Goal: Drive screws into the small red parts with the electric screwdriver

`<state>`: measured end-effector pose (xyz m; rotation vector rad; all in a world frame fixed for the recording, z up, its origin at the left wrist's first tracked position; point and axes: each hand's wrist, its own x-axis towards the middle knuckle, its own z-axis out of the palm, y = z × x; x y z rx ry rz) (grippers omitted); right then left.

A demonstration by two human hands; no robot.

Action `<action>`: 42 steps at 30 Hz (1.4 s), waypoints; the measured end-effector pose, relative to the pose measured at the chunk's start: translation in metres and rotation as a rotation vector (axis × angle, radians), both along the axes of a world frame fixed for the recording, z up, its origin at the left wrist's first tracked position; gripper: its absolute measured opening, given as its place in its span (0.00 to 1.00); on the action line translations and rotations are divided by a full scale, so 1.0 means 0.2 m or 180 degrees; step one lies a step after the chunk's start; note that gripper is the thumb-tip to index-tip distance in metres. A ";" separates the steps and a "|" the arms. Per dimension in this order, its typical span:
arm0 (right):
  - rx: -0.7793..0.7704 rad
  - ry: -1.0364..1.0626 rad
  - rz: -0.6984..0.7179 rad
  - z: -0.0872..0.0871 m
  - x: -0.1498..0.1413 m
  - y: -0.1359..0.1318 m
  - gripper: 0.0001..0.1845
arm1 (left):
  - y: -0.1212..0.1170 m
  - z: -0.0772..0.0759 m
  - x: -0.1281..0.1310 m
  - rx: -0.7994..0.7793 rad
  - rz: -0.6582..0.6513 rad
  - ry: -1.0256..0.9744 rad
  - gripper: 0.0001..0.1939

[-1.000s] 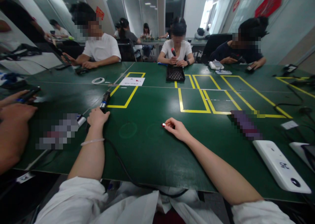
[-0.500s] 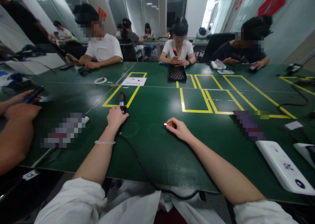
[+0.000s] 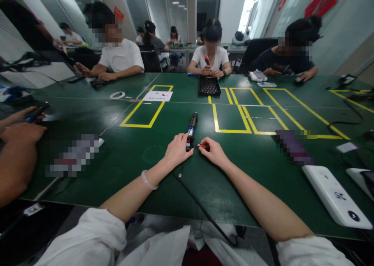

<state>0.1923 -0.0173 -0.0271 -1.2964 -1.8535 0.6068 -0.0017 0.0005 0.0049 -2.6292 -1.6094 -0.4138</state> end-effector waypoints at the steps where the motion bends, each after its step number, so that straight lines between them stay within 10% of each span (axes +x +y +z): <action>1: 0.0021 -0.0066 -0.0030 0.00 0.00 0.00 0.04 | -0.02 0.00 0.02 -0.0005 -0.0073 -0.0010 0.30; 42: 0.0111 0.0273 0.0190 0.02 0.01 0.00 0.06 | -0.04 0.02 0.08 0.0032 -0.0190 0.0121 0.30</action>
